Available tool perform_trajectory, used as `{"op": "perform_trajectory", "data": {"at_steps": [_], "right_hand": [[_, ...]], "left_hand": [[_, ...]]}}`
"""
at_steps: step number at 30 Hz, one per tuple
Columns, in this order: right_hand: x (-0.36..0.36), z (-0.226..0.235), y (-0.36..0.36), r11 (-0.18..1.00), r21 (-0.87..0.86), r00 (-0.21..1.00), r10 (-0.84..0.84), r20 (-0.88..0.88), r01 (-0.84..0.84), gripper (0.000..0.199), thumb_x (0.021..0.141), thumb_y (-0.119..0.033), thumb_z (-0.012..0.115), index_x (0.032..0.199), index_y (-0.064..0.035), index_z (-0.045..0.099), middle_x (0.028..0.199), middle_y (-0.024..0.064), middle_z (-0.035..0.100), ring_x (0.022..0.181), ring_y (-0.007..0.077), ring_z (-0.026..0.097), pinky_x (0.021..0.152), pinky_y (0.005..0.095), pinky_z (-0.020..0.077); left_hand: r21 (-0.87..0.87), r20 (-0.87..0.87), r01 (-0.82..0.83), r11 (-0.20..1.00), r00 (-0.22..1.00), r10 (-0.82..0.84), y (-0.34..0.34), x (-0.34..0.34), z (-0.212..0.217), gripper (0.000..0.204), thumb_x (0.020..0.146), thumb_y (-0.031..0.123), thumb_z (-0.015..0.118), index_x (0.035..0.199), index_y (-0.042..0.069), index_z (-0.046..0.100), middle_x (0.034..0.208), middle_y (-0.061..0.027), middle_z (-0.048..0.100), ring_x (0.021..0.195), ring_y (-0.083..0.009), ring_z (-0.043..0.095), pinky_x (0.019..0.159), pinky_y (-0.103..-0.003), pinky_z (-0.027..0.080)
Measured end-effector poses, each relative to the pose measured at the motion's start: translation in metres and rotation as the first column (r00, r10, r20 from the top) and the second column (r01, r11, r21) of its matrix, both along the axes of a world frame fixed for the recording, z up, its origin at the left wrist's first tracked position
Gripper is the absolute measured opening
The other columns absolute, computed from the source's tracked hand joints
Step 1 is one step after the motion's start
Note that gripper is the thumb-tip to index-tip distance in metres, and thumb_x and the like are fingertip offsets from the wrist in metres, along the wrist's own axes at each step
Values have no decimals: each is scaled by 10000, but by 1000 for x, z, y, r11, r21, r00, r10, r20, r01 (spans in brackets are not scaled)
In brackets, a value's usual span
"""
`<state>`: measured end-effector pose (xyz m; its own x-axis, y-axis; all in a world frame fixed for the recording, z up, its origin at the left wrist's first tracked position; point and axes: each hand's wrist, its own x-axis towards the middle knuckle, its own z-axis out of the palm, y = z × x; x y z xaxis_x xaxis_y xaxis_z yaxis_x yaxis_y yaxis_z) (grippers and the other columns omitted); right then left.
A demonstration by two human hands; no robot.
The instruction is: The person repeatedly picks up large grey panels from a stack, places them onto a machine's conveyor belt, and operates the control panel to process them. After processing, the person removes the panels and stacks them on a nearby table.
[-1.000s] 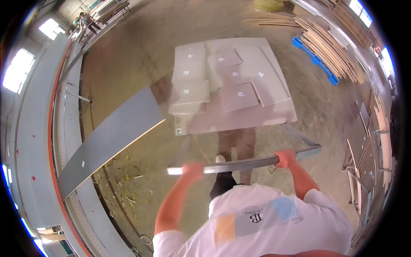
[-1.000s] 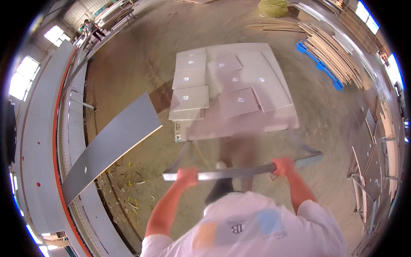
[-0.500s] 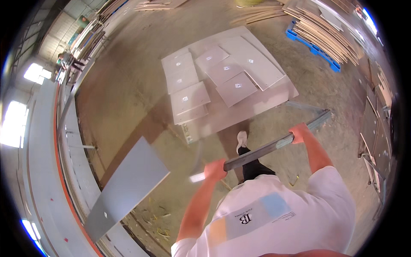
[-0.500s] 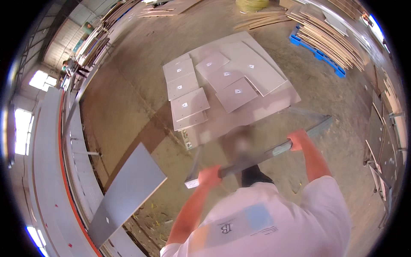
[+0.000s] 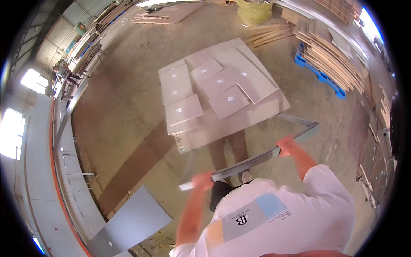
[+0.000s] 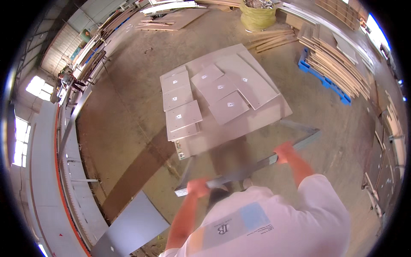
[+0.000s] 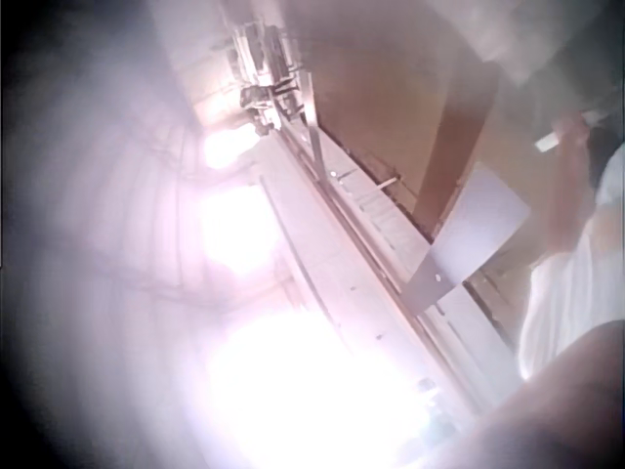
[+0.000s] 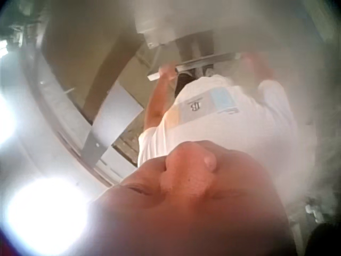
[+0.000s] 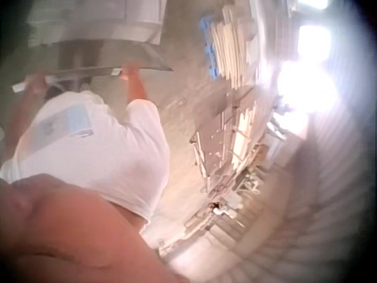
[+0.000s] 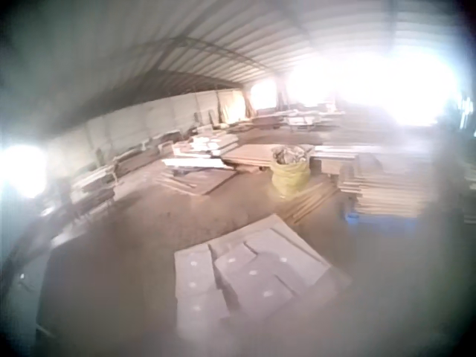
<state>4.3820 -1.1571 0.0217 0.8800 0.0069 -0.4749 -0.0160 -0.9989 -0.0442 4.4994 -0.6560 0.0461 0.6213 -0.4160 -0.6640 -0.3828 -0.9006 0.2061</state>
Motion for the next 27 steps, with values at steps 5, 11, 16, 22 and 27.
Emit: {"op": "perform_trajectory", "data": {"at_steps": [5,11,16,22,27], "right_hand": [[138,6,22,998,17,998,-59,-36,59,404,600,-346,804,971,-199,746,900,98,744,899,334,721,787,512,532],[285,6,69,998,28,996,-63,67,61,400,622,-341,798,991,-196,746,916,97,748,892,330,722,777,504,537],[427,16,108,982,110,987,-159,23,156,412,665,-358,791,1040,-203,720,922,103,743,899,344,716,774,499,547],[584,14,138,957,174,971,-238,18,232,413,704,-423,764,1045,-202,690,913,92,742,885,331,724,766,502,560],[710,12,139,962,158,971,-234,55,223,417,697,-414,753,1050,-198,694,877,99,740,865,322,730,750,498,566]], "left_hand": [[-66,129,43,997,991,-34,22,145,-6,473,753,342,717,1219,269,689,1072,-66,753,1025,-324,710,872,-462,559],[11,100,133,991,986,-133,48,344,9,548,766,310,715,1309,274,646,1196,-72,725,1122,-318,684,935,-447,549],[-21,215,197,980,958,-188,81,507,-8,532,741,244,719,1270,239,661,1194,-87,722,1123,-317,683,926,-452,546],[50,337,161,986,927,-168,85,686,-10,327,700,160,727,1025,180,698,1064,-60,722,1083,-310,656,958,-495,478],[56,457,-12,998,889,-15,67,806,-7,510,737,122,717,1228,153,580,1314,-104,597,1278,-319,520,1111,-505,357]]}}
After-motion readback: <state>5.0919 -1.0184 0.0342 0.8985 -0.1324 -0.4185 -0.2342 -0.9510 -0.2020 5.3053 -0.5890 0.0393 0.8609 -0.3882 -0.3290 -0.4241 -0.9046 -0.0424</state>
